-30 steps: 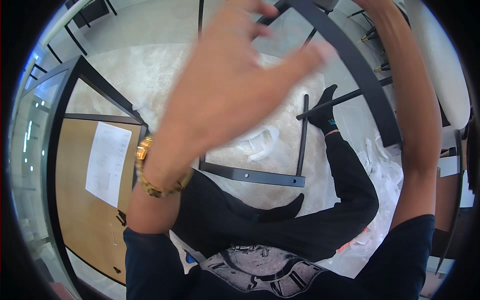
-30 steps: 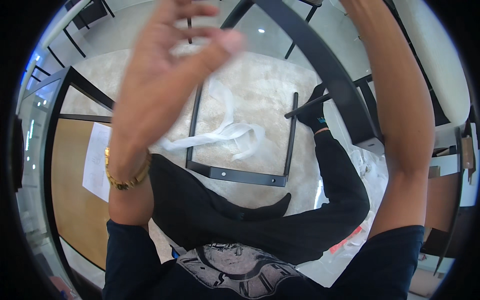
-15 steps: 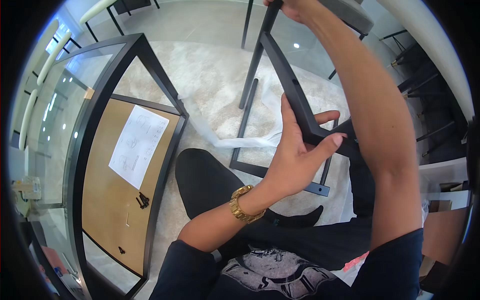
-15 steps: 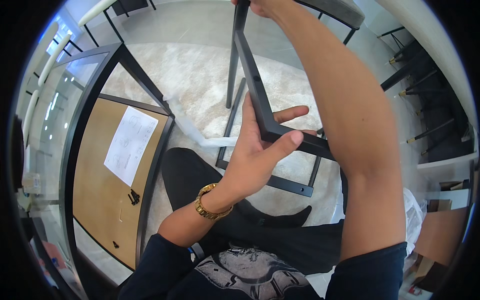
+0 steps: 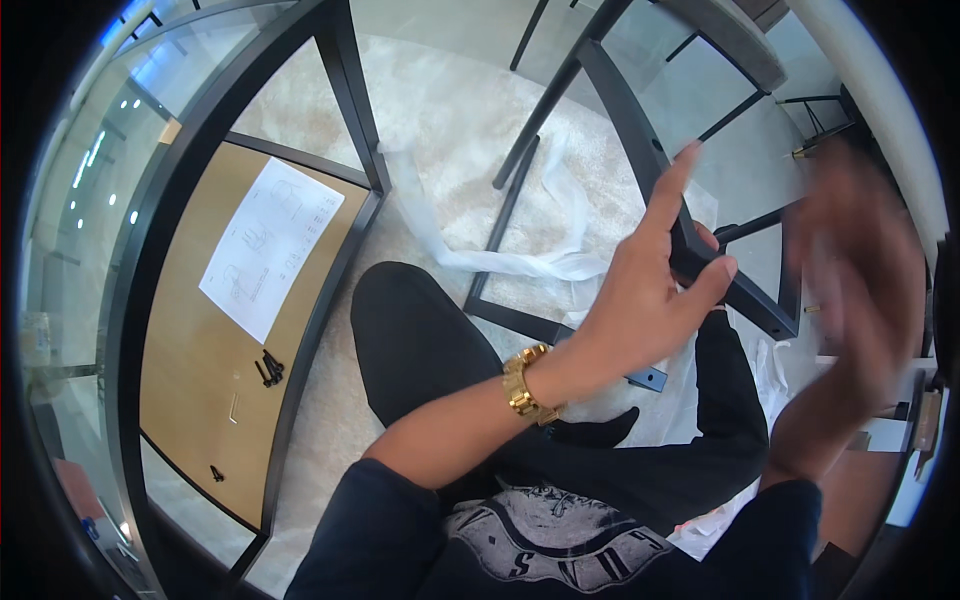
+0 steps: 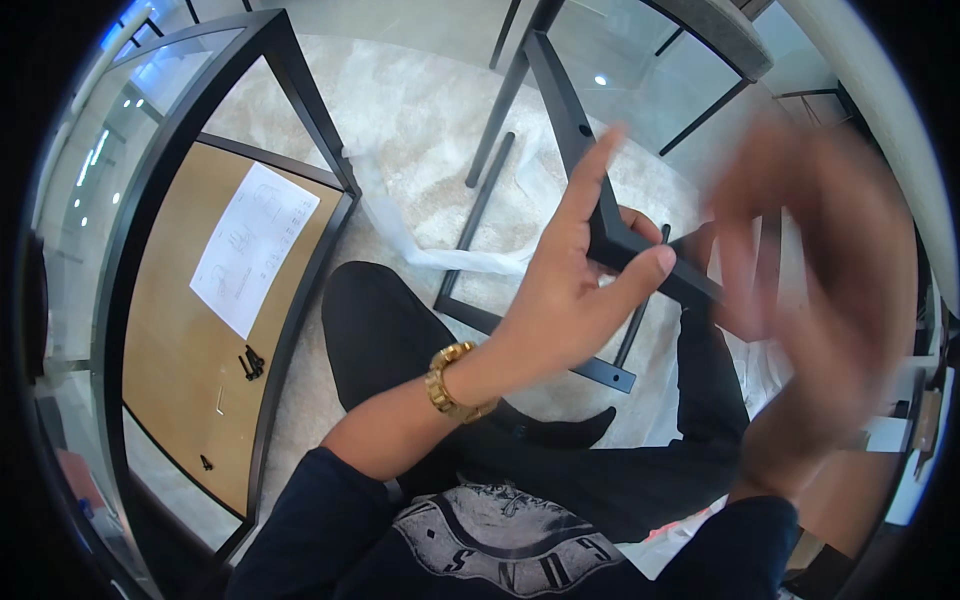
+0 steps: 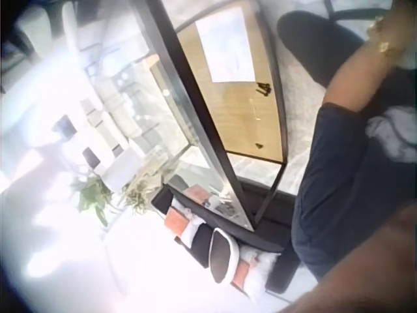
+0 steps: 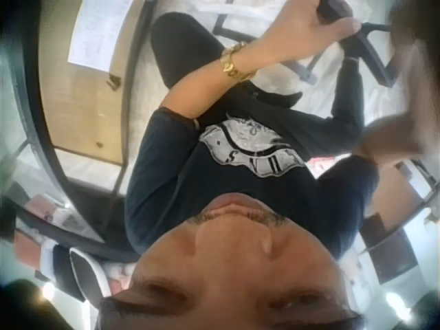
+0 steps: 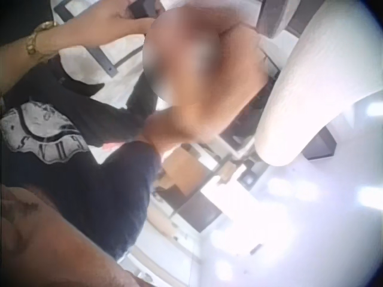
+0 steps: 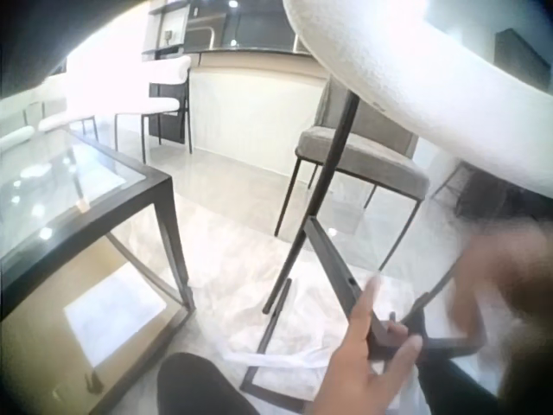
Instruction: The person unwraps plastic from the metal frame of a chair, aligns the leg pieces, and inserts screws into the frame by hand.
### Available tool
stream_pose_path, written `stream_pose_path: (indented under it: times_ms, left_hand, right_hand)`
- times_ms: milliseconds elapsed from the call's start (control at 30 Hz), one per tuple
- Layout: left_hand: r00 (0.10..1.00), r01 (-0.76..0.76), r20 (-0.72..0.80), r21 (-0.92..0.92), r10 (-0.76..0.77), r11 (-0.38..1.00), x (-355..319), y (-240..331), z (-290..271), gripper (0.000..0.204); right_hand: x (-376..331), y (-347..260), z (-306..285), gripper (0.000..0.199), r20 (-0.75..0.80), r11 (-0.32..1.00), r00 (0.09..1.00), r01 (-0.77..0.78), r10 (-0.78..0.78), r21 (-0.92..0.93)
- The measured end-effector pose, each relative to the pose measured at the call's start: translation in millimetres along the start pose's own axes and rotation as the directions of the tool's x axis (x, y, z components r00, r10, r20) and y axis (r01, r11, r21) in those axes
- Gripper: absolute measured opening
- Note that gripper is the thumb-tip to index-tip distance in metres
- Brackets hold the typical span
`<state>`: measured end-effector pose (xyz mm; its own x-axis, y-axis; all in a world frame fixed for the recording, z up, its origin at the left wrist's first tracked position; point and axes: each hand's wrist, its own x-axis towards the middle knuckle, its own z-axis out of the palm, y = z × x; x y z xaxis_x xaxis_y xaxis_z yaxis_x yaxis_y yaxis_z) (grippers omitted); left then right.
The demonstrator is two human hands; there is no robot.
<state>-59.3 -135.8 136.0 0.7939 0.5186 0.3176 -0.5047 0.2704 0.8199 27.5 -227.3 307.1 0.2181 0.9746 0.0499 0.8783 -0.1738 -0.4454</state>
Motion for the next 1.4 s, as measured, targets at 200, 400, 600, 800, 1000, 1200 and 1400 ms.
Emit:
stream_pose_path:
  times_ms: [200,400,600,800,1000,1200,1400]
  left_hand:
    - [1.000,-0.021,0.021,0.580,0.010,0.814,14.0,7.1,-22.8,0.056]
    - [0.930,-0.276,0.132,0.866,0.343,0.417,28.5,-6.5,-13.2,0.065]
    - [0.941,-0.317,0.140,0.689,0.309,0.652,39.0,-12.0,-16.5,0.049]
    - [0.907,-0.385,0.177,0.718,0.383,0.580,35.4,-14.1,-35.0,0.039]
    - [0.885,-0.425,0.228,0.752,0.406,0.503,43.4,-11.3,-23.7,0.040]
    - [0.899,-0.367,0.072,0.662,0.432,0.654,44.5,-49.3,-94.5,0.041]
    - [0.830,-0.512,0.434,0.842,0.350,0.171,64.6,19.9,-11.4,0.034]
  right_hand:
    - [-47.3,67.9,113.8,0.021,0.556,0.965,0.822,-0.231,0.127,0.121]
    - [0.9,287.2,307.3,0.085,0.222,0.971,0.948,-0.238,0.229,0.016]
    - [-5.4,293.4,303.0,0.065,0.429,0.931,0.826,-0.323,0.366,-0.172]
    - [-99.0,283.5,201.5,0.051,0.041,0.826,0.825,-0.562,0.563,-0.028]
    - [-400.4,344.9,37.1,0.073,-0.284,0.363,0.279,-0.880,0.917,0.308]
    - [-839.3,286.1,-155.5,0.095,-0.386,0.127,-0.392,-0.546,0.835,0.828]
    - [-746.8,320.4,33.7,0.097,-0.682,-0.615,-0.573,-0.756,0.455,0.225]
